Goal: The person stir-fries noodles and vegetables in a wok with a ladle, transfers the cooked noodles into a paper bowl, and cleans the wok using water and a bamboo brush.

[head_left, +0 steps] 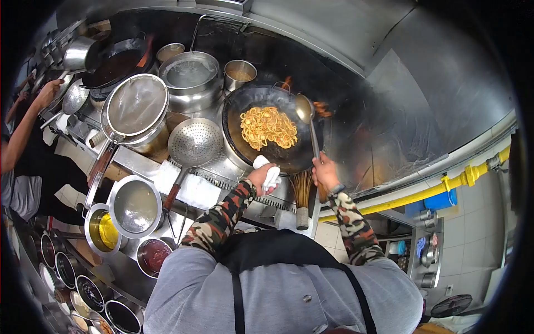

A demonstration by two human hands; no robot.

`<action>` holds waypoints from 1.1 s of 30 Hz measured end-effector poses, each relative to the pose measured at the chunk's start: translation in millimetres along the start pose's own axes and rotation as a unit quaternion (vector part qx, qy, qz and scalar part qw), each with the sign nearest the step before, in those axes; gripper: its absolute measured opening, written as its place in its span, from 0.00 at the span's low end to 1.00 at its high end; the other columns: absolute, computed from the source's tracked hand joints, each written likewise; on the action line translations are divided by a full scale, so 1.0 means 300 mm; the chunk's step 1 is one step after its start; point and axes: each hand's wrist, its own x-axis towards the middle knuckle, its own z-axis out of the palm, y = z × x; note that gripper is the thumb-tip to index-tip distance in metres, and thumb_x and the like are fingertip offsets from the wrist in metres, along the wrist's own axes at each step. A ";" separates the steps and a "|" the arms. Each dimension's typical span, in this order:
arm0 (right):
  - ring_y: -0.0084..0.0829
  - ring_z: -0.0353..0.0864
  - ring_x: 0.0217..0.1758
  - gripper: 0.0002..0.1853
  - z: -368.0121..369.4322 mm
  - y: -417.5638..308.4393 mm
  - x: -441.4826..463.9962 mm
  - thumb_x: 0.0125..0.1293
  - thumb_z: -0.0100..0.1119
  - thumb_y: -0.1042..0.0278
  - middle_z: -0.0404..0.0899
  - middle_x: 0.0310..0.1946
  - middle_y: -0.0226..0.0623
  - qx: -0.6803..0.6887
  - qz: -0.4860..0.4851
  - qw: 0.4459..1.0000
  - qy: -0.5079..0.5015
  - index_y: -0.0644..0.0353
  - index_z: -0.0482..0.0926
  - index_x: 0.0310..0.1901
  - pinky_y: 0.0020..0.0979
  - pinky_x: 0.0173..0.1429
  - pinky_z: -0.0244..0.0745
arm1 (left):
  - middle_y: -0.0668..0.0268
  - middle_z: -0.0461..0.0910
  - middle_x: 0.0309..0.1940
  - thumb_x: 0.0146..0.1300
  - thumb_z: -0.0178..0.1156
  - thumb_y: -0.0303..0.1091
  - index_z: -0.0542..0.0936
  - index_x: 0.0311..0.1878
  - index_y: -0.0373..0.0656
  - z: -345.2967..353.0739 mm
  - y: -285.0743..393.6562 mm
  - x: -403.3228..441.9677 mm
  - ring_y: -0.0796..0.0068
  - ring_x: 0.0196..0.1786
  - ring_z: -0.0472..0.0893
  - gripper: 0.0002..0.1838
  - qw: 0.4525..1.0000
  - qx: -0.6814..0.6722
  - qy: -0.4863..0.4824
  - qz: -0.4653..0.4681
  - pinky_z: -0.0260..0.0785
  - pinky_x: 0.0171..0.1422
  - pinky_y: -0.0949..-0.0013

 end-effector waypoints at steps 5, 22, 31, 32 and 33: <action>0.22 0.64 0.13 0.27 0.083 0.045 0.018 0.70 0.49 0.66 0.66 0.18 0.28 0.084 0.058 0.994 -0.022 0.57 0.58 0.69 0.27 0.14 0.62 | 0.62 0.81 0.27 0.57 0.64 0.44 0.79 0.42 0.41 -0.137 -0.048 -0.259 0.70 0.22 0.79 0.17 0.961 0.189 0.062 0.190 0.70 0.18 0.69; 0.28 0.71 0.16 0.30 -0.001 -0.048 0.126 0.67 0.52 0.66 0.70 0.23 0.33 -0.190 -0.063 0.949 -0.242 0.49 0.58 0.71 0.30 0.20 0.68 | 0.46 0.81 0.42 0.36 0.76 0.55 0.64 0.57 0.29 -0.575 -0.005 -0.350 0.51 0.48 0.81 0.51 0.648 0.599 0.440 0.166 0.73 0.54 0.60; 0.47 0.81 0.34 0.30 -0.343 0.028 -0.087 0.62 0.56 0.63 0.78 0.35 0.46 -0.580 -0.309 0.754 0.000 0.36 0.64 0.67 0.45 0.39 0.77 | 0.46 0.76 0.49 0.41 0.73 0.57 0.68 0.58 0.31 -0.404 -0.132 -0.420 0.48 0.52 0.77 0.48 0.582 0.573 0.538 0.210 0.71 0.56 0.57; 0.51 0.81 0.37 0.30 -0.342 0.032 -0.083 0.61 0.57 0.63 0.79 0.36 0.50 -0.532 -0.297 0.793 0.004 0.41 0.65 0.66 0.47 0.43 0.76 | 0.47 0.76 0.49 0.42 0.73 0.56 0.69 0.57 0.31 -0.368 -0.172 -0.450 0.48 0.52 0.76 0.46 0.548 0.577 0.552 0.250 0.70 0.56 0.57; 0.51 0.81 0.37 0.30 -0.332 0.046 -0.063 0.61 0.57 0.63 0.79 0.36 0.50 -0.528 -0.305 0.792 -0.005 0.41 0.65 0.66 0.47 0.43 0.76 | 0.47 0.76 0.50 0.43 0.72 0.55 0.70 0.57 0.31 -0.333 -0.219 -0.488 0.48 0.52 0.76 0.44 0.510 0.582 0.565 0.285 0.70 0.57 0.57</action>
